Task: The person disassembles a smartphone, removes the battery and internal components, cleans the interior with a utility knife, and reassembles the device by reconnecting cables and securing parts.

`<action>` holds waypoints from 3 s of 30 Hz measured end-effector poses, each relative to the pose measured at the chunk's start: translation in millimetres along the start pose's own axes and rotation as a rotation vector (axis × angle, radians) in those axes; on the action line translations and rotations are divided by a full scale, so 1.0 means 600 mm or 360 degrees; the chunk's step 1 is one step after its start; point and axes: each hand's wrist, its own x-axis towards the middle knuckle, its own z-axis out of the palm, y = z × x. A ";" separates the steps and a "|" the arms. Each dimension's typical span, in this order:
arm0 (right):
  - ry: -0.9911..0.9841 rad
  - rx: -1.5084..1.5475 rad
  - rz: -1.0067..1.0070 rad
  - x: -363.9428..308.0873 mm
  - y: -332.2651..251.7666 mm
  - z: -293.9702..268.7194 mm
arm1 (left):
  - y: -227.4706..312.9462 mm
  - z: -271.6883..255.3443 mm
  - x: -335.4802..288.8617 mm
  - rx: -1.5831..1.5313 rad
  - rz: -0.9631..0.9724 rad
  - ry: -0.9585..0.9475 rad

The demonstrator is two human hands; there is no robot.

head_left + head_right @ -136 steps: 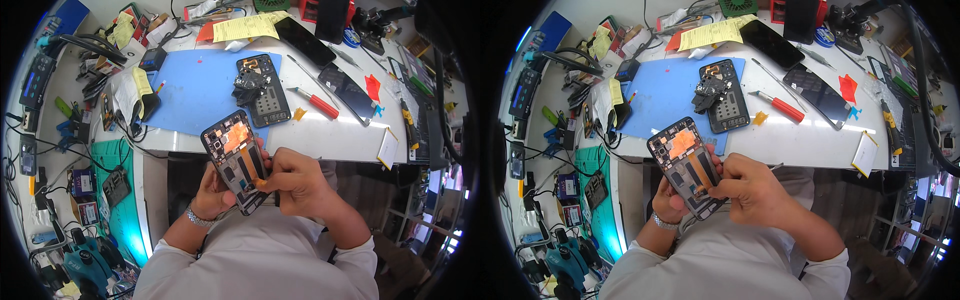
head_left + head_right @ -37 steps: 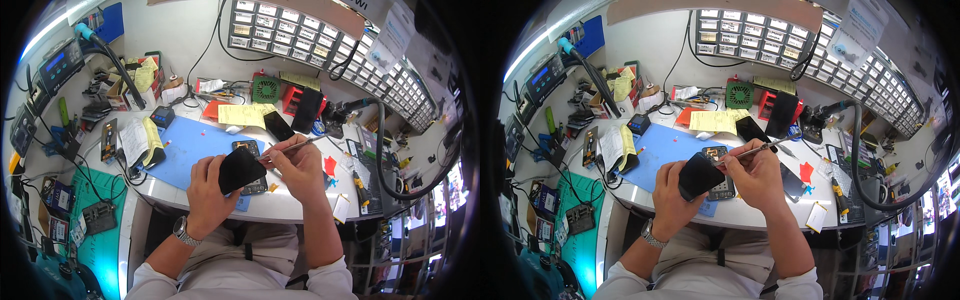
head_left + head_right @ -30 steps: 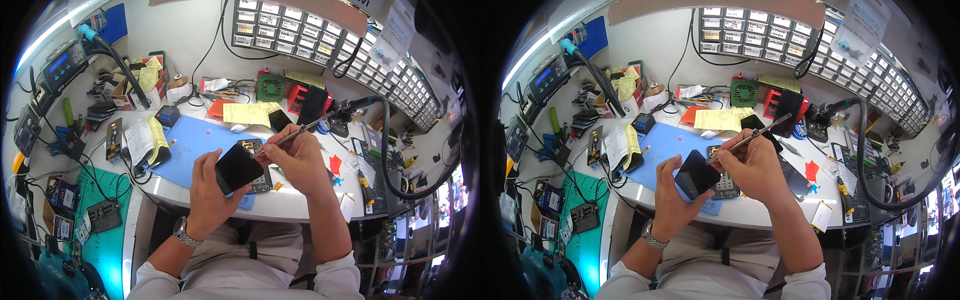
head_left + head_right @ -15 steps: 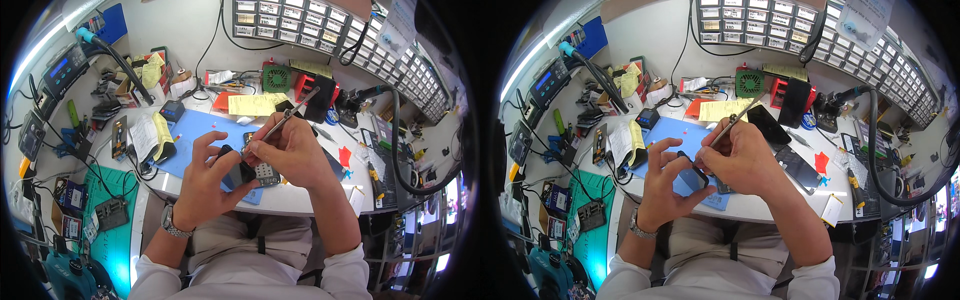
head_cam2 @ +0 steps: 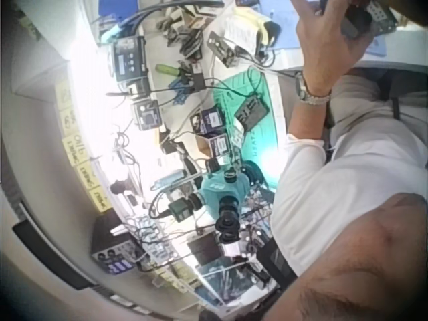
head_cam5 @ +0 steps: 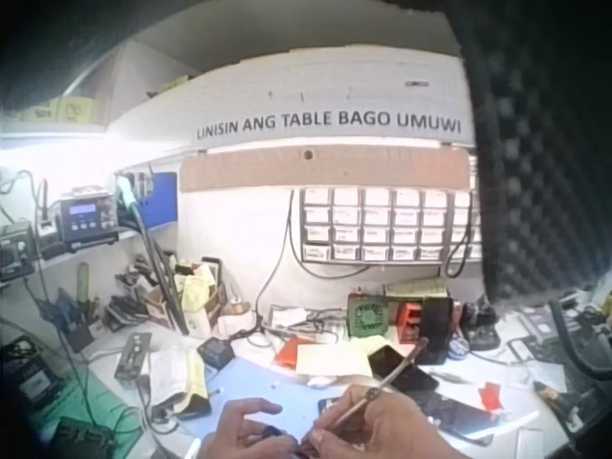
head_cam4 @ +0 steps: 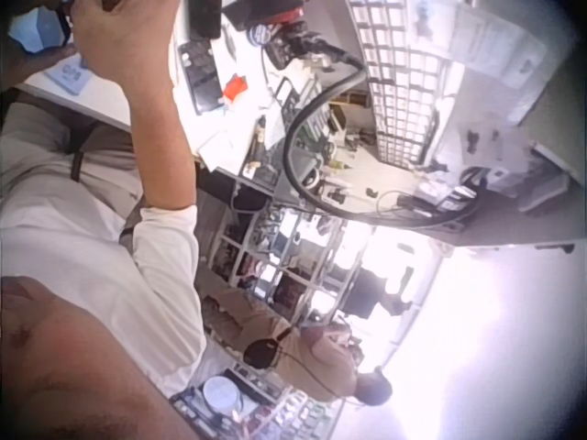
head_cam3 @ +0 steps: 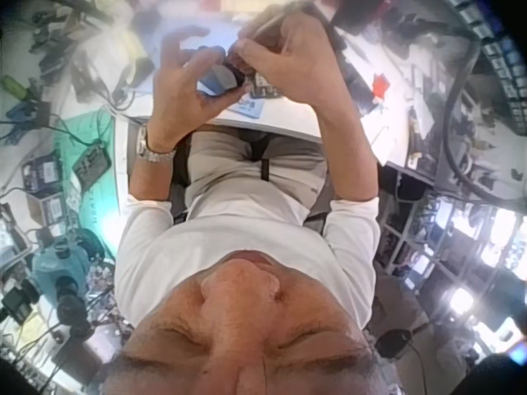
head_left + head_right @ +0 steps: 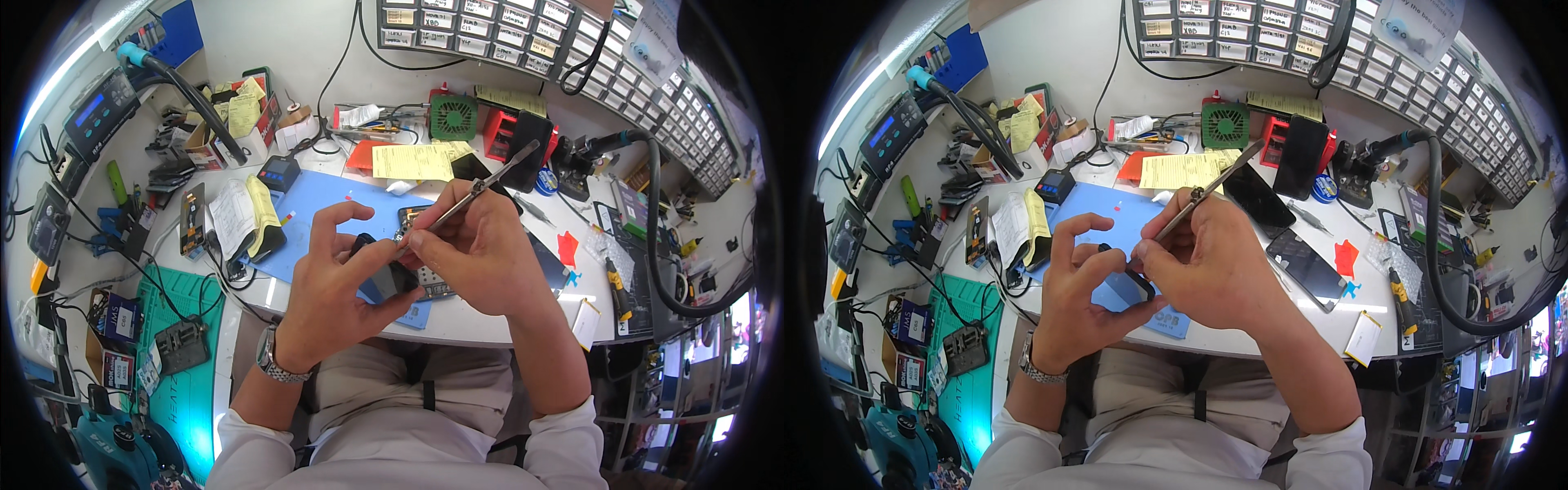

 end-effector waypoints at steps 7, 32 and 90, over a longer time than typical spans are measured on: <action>-0.0014 0.0017 -0.0007 -0.002 0.002 -0.008 | -0.002 0.011 -0.013 -0.0033 -0.0008 0.0022; 0.0263 -0.0610 -0.1227 -0.045 0.090 0.039 | -0.015 -0.015 0.010 0.0073 -0.0213 -0.0036; 0.0331 -0.0706 -0.0716 -0.029 0.091 0.038 | -0.036 0.014 -0.058 -0.0921 -0.0426 0.0124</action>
